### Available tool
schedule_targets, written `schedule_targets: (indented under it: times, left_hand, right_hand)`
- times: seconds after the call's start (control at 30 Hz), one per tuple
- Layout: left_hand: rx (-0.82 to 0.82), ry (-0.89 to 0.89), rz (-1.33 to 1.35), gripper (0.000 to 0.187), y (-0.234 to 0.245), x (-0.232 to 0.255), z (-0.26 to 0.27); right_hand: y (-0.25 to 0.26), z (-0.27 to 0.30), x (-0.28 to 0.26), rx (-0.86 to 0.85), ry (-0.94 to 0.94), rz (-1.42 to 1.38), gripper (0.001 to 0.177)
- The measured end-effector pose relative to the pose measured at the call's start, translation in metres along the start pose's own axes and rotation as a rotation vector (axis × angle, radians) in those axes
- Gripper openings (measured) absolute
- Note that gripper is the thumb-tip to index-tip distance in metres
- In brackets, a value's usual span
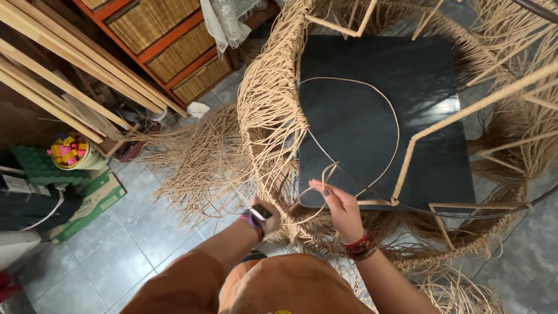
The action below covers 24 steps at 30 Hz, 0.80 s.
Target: Weaving and tying rattan strands onto a large circular furniture frame
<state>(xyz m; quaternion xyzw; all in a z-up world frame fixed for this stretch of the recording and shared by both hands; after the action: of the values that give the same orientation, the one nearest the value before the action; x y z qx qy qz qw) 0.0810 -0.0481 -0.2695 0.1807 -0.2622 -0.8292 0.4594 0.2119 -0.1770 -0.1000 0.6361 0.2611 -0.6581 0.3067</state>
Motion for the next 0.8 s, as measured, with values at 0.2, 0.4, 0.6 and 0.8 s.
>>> schedule_targets:
  times: [0.2,0.4,0.6,0.8]
  left_hand:
    - [1.219,0.093,0.758,0.044,0.118,-0.046,0.079]
    - [1.557,0.089,0.642,0.027,0.136,-0.065,0.032]
    - [1.724,0.208,0.695,0.024,0.182,-0.101,0.035]
    - [1.536,0.443,0.856,0.018,0.218,-0.121,0.046]
  right_hand:
    - [-0.007,0.011,0.022,0.125,-0.035,0.035,0.023]
    - [0.011,0.016,0.042,0.298,-0.007,0.003,0.022]
    - [0.008,0.018,0.049,0.236,0.125,-0.308,0.014]
    - [0.008,0.025,0.053,0.244,0.021,-0.195,0.024]
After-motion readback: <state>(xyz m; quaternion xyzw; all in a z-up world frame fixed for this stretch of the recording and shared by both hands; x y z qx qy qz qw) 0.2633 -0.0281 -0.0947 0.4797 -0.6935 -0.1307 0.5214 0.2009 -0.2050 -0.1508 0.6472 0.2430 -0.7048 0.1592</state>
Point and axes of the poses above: each hand's wrist, its own z-axis away from the middle knuckle, its own y-axis out of the back of the hand, x = y × z, the point moved 3 cm from there along -z, towards the middle knuckle, and after that the axes turned 10 degrees about -x, right-handed, at the moved point
